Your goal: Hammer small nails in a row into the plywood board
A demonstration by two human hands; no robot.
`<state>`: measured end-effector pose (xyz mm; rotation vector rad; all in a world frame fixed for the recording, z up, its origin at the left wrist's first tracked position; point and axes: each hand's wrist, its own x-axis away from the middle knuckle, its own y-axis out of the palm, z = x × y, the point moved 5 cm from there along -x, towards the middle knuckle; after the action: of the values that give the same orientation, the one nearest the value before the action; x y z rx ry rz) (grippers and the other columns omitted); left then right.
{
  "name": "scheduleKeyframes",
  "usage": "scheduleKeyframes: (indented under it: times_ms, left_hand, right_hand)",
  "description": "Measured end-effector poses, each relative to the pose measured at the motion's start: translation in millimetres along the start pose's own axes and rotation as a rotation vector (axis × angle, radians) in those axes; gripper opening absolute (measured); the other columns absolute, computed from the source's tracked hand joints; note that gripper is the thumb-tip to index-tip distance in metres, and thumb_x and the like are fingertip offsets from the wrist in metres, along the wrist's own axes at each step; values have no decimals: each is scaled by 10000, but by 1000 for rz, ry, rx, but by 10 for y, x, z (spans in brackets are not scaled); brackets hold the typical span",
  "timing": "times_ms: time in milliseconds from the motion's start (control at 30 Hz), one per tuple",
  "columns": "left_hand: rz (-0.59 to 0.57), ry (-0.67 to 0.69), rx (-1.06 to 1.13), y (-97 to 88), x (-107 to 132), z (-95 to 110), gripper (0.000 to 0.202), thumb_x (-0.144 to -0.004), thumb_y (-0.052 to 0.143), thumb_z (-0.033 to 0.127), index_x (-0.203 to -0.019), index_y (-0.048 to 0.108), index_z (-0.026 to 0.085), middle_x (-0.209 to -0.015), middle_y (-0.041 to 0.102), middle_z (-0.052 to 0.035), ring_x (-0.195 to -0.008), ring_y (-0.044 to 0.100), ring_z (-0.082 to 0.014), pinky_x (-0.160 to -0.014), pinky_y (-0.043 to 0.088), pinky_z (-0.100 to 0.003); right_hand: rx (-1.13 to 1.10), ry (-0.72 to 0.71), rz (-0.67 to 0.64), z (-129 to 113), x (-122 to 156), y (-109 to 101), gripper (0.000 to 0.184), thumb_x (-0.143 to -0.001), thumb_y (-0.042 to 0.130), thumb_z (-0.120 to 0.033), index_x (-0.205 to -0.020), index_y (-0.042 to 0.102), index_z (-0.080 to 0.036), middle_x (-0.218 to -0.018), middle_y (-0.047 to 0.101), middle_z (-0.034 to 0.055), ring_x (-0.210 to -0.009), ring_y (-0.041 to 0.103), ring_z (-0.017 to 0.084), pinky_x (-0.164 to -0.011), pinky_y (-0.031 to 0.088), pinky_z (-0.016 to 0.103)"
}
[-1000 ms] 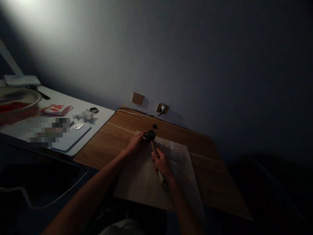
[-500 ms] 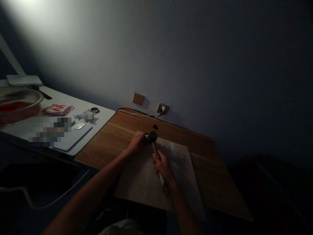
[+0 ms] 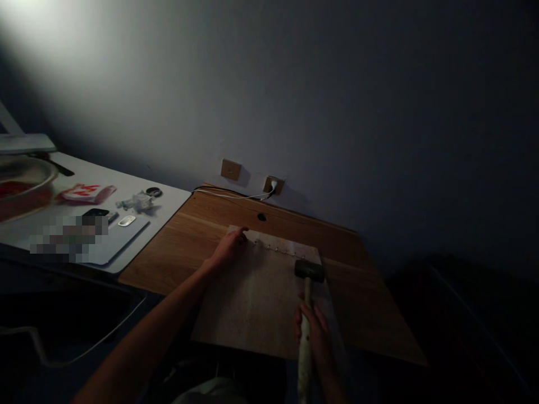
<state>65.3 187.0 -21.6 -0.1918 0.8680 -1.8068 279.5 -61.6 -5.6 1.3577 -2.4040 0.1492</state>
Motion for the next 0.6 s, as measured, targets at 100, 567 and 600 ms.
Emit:
scheduleKeyframes:
  times_ms: [100,567,600]
  left_hand:
    - [10,4,-10,-9,4,-1,551,-799,555,118,-1348,545,153,-1008,732,-88,-889,684,-218,-831,532,-316]
    - [12,1,-4,-25,19,-9,482,-789,558,107,-1268,584,153,-992,736,-85,-868,692,-206,-841,540,-332]
    - [12,1,-3,-23,19,-12,480,-789,558,105,-1265,585,151,-992,736,-87,-868,692,-207,-839,540,-333]
  right_hand:
    - [-37,10,46,23,-17,-33,611,-622,807,-570,-1070,588,-216,-576,584,-92,-403,492,92,-365,375,190]
    - [200,-32,36,132,-90,-29,616,-675,775,-609,-1146,684,-222,-1105,733,62,-1086,666,307,-823,568,349]
    - [260,-70,23,136,-76,-34,670,-691,760,-627,-1211,659,-216,-1165,722,83,-1169,631,330,-905,548,385]
